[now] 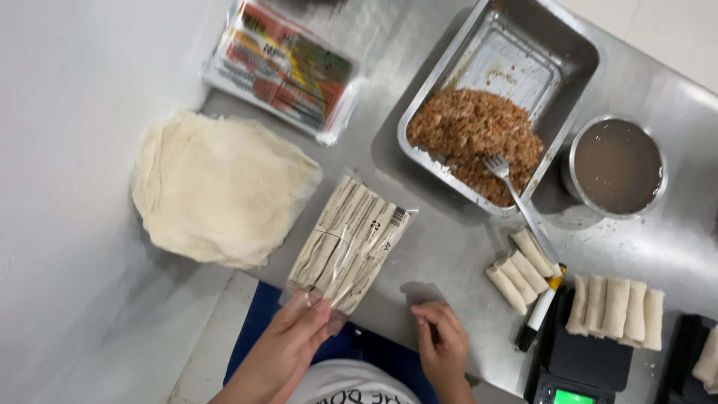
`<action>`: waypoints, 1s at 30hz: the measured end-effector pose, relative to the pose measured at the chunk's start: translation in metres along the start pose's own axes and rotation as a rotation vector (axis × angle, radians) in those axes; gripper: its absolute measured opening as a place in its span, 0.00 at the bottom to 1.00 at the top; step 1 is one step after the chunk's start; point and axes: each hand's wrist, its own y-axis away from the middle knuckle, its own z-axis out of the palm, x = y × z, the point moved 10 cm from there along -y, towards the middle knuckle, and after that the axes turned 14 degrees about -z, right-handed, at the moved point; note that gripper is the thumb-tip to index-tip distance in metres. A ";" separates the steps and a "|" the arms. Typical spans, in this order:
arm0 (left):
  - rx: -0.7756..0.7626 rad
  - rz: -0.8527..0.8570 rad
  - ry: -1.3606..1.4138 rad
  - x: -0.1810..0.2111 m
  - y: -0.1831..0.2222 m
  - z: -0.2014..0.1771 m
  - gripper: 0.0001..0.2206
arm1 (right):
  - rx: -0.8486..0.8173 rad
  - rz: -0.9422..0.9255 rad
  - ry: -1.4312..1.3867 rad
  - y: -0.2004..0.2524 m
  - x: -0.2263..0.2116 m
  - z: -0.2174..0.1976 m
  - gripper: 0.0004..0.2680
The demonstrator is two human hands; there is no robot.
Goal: The person wraps filling in spring roll wrappers by hand, weighs the rolls on a scale, and packs them into plastic bags.
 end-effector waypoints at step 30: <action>0.346 0.699 -1.263 0.313 -0.166 0.036 0.03 | 0.088 -0.027 -0.024 0.013 0.014 -0.009 0.05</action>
